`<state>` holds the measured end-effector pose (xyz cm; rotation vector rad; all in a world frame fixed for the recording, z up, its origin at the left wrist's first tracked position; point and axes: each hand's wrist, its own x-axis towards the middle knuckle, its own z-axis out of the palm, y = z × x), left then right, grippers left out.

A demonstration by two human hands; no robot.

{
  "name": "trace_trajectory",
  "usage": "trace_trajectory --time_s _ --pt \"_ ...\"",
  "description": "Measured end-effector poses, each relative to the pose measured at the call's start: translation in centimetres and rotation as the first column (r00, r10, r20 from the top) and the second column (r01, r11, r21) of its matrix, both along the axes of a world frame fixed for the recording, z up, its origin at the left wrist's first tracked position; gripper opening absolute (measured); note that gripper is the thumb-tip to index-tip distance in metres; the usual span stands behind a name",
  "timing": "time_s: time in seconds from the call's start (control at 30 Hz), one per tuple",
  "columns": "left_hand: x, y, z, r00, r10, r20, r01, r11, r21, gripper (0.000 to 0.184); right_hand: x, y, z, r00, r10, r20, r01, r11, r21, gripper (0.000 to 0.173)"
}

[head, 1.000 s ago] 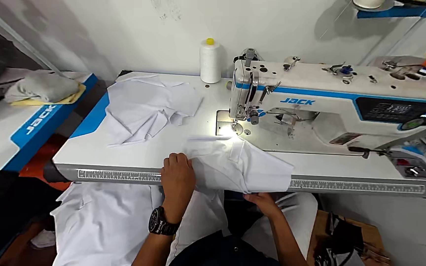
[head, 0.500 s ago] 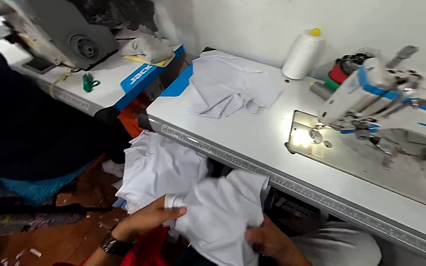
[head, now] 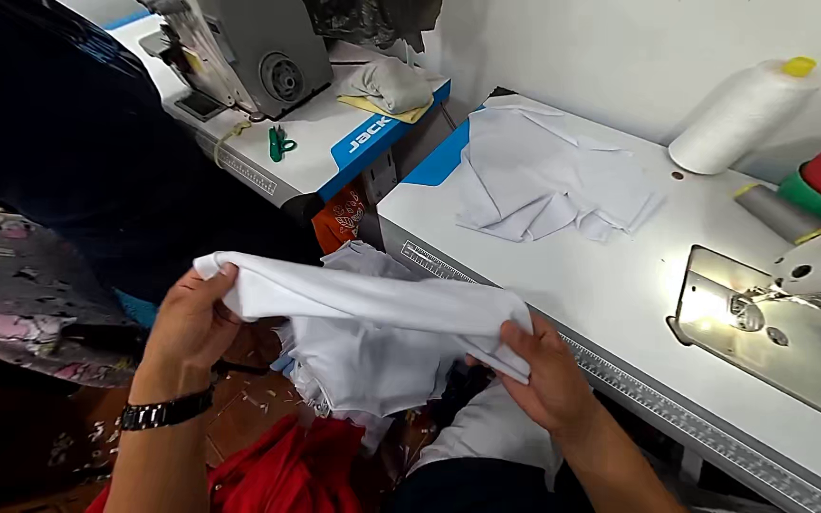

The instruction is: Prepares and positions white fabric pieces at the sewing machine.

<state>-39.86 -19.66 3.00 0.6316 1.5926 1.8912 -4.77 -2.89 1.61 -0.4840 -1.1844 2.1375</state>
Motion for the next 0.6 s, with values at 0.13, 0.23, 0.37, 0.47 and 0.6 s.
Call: trace_trajectory --time_s 0.13,0.23,0.37,0.47,0.6 --pt "-0.6 -2.2 -2.0 0.970 0.125 -0.210 -0.193 0.918 -0.347 0.017 -1.0 -2.4 -3.2 0.974 0.111 0.197 -0.094 0.991 -0.093 0.022" --pt "-1.4 -2.7 -7.2 0.834 -0.280 -0.475 -0.277 0.533 -0.799 0.027 -0.1 -4.4 -10.2 0.832 0.304 0.465 -0.239 0.951 -0.194 0.025" --pt "4.3 3.8 -7.9 0.518 -0.559 -0.648 -0.169 0.675 -0.718 0.027 4.9 -2.0 -9.0 0.652 0.370 0.662 -0.676 0.679 0.286 0.025" --pt "11.6 13.5 -4.9 0.288 -0.437 -0.852 0.195 0.898 -0.395 0.026 7.3 4.5 -1.1 0.717 -0.094 0.691 -0.514 0.599 0.614 0.024" --pt "20.4 26.4 -1.3 0.054 -0.514 -0.856 0.194 0.846 -0.496 0.048 7.2 17.3 -0.4 0.473 -0.740 0.478 -0.335 0.351 0.875 0.045"
